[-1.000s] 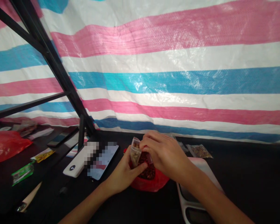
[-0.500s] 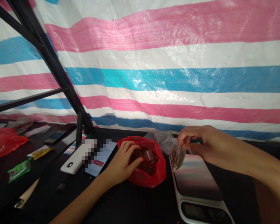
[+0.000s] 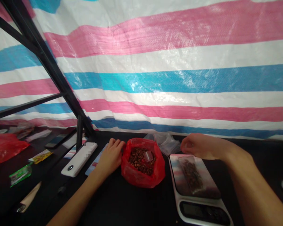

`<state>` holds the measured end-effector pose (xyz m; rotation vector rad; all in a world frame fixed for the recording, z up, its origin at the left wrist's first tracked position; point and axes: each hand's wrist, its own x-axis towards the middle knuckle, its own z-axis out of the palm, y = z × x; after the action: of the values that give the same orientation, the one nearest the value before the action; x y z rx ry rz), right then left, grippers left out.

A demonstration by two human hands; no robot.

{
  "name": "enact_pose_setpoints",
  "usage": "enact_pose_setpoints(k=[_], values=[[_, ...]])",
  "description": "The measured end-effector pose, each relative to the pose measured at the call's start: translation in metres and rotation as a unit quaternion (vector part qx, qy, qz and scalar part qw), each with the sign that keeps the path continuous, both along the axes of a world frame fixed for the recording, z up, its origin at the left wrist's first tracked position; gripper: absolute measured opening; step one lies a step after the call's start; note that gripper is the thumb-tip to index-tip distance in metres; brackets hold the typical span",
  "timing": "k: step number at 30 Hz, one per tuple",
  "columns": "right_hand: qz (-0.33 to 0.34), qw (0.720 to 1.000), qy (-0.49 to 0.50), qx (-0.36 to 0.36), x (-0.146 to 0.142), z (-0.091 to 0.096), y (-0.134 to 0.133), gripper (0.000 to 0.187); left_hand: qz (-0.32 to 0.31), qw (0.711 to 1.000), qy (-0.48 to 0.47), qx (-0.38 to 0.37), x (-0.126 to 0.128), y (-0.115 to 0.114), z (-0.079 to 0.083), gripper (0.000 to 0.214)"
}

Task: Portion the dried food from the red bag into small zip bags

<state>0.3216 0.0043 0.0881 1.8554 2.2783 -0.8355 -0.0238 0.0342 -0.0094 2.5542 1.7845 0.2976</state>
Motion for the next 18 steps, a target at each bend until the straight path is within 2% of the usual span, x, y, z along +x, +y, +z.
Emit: enact_pose_setpoints(k=[5,10,13,15,18], values=[[-0.014,0.999,0.018,0.033,0.004,0.006,-0.004,0.044,-0.039,0.998,0.02,-0.04,0.003,-0.004,-0.012,0.045],[-0.013,0.998,0.049,0.04,0.012,0.005,-0.008,0.045,-0.05,0.998,0.007,-0.046,-0.001,-0.001,-0.017,0.052],[-0.027,0.995,0.077,0.053,0.02,0.006,-0.013,0.043,-0.003,0.997,-0.04,0.065,-0.003,0.003,-0.014,0.05],[-0.048,0.993,0.087,0.066,0.025,0.007,-0.016,0.043,0.008,0.979,-0.105,0.176,-0.003,0.003,-0.008,0.043],[-0.06,0.991,0.096,0.069,0.027,0.006,-0.017,0.04,-0.069,0.933,-0.213,0.282,0.002,-0.004,0.0,0.033]])
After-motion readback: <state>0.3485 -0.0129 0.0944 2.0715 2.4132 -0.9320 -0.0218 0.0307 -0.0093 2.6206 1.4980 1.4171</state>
